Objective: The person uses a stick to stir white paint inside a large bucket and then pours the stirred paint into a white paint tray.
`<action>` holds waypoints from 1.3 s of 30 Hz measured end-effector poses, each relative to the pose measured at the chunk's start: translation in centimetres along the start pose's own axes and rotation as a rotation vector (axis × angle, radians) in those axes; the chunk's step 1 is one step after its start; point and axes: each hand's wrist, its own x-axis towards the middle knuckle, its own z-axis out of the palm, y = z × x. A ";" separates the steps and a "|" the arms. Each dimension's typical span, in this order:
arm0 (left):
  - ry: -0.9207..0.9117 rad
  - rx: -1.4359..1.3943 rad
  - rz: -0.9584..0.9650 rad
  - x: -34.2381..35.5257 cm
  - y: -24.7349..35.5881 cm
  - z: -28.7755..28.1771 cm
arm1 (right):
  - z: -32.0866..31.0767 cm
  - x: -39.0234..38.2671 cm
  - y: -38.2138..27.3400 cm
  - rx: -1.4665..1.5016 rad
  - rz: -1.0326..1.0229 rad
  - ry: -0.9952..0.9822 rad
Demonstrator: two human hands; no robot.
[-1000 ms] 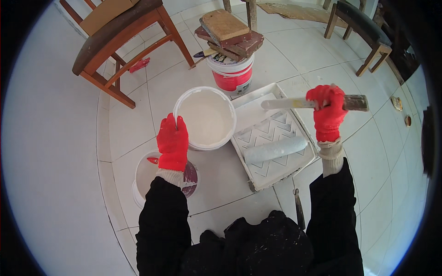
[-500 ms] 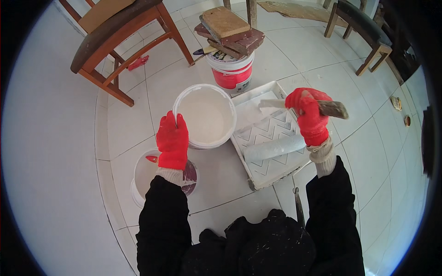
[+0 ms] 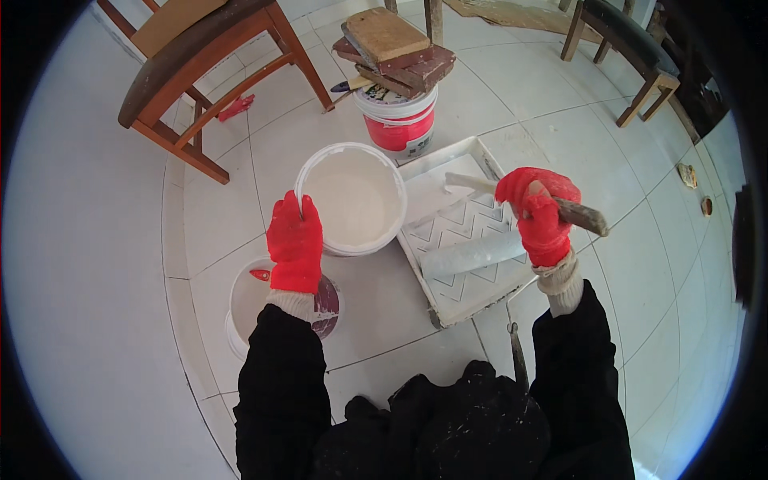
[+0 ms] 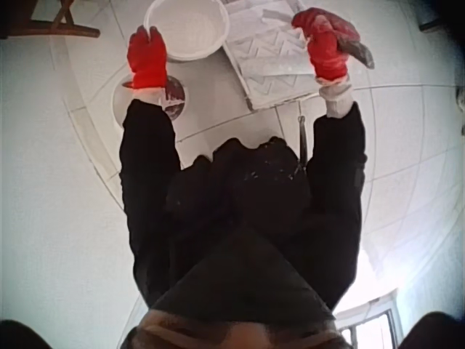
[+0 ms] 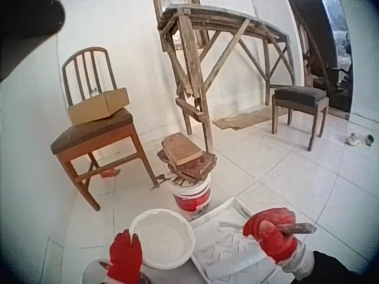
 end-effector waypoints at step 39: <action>-1.628 -1.310 -0.440 -20.1 12.9 2.6 | -4.6 -17.9 -8.0 0.551 1.265 0.024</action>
